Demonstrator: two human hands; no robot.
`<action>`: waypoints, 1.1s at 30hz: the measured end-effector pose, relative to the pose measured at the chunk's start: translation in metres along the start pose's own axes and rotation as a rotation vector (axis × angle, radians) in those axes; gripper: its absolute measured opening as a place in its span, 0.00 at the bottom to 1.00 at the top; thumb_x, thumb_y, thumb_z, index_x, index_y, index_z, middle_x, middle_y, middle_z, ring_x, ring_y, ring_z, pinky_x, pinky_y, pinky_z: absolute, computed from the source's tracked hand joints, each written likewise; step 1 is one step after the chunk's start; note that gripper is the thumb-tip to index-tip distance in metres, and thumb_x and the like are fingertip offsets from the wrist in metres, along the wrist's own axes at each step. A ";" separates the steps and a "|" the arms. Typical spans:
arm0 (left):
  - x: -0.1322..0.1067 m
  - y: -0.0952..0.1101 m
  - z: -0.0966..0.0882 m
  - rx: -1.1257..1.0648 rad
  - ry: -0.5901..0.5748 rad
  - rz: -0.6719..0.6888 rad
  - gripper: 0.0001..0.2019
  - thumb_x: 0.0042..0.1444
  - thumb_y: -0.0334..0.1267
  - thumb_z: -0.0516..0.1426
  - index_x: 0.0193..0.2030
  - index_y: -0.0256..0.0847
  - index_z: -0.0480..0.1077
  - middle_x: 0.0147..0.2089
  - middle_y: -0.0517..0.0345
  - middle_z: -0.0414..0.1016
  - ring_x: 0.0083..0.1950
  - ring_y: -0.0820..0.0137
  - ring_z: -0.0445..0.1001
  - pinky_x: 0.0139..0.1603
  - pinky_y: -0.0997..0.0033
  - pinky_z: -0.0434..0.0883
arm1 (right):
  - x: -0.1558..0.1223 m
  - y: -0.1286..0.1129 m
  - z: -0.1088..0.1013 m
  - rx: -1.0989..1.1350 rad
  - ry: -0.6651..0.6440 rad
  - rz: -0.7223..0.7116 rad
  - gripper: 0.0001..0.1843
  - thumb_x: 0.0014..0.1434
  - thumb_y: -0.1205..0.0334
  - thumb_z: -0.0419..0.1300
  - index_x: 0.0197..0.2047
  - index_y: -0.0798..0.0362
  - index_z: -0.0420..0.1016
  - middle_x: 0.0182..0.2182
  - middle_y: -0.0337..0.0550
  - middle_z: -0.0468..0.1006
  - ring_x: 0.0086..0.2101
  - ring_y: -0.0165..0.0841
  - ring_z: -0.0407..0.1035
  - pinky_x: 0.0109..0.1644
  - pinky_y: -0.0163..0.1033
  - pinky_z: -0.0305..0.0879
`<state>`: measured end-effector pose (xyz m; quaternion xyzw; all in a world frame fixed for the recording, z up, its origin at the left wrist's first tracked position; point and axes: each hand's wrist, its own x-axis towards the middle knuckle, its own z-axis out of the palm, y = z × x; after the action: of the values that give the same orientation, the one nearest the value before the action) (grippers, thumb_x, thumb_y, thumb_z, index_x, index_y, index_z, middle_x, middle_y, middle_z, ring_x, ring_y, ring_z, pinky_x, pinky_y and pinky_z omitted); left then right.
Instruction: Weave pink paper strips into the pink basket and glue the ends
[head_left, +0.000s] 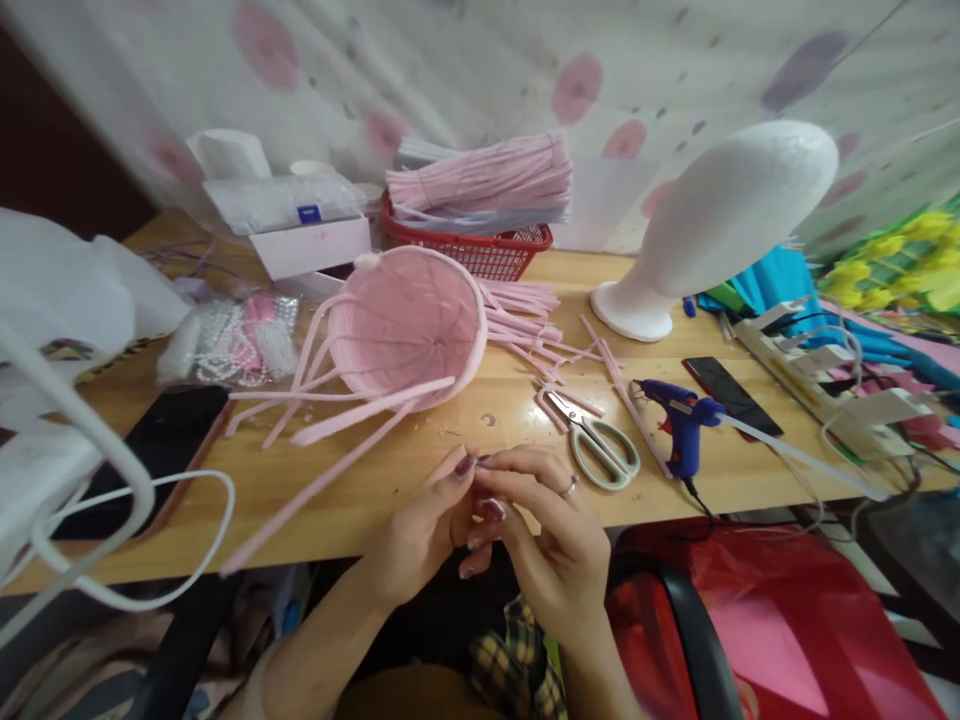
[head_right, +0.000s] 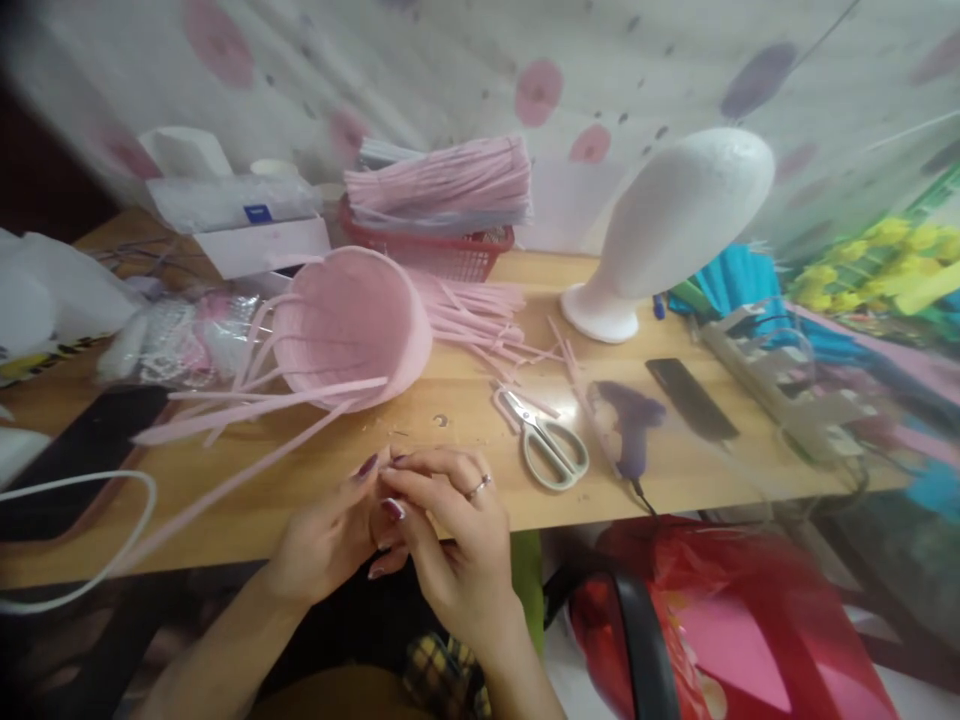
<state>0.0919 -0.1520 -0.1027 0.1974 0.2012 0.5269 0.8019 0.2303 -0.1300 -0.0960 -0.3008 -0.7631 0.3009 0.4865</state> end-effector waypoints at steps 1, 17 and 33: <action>0.000 0.000 0.002 0.006 0.008 -0.003 0.18 0.57 0.52 0.61 0.37 0.40 0.62 0.29 0.64 0.64 0.25 0.80 0.61 0.20 0.86 0.65 | 0.000 0.001 0.001 0.031 0.018 -0.001 0.19 0.63 0.75 0.58 0.51 0.45 0.76 0.44 0.42 0.77 0.45 0.36 0.71 0.49 0.44 0.68; 0.002 -0.005 0.003 -0.149 -0.071 -0.270 0.15 0.54 0.40 0.64 0.28 0.39 0.60 0.21 0.69 0.54 0.18 0.84 0.43 0.12 0.88 0.46 | 0.004 0.005 -0.002 0.173 0.103 0.032 0.18 0.63 0.79 0.54 0.44 0.48 0.78 0.33 0.37 0.77 0.36 0.32 0.71 0.46 0.45 0.66; -0.002 0.005 0.014 -0.070 0.117 -0.266 0.14 0.46 0.38 0.65 0.29 0.39 0.62 0.18 0.72 0.54 0.17 0.86 0.41 0.12 0.89 0.44 | 0.000 0.005 -0.008 0.331 0.025 0.150 0.15 0.63 0.72 0.60 0.46 0.42 0.80 0.38 0.36 0.83 0.46 0.37 0.71 0.57 0.51 0.65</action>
<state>0.0945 -0.1539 -0.0881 0.1101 0.2534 0.4332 0.8579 0.2389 -0.1252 -0.0970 -0.2764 -0.6723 0.4542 0.5151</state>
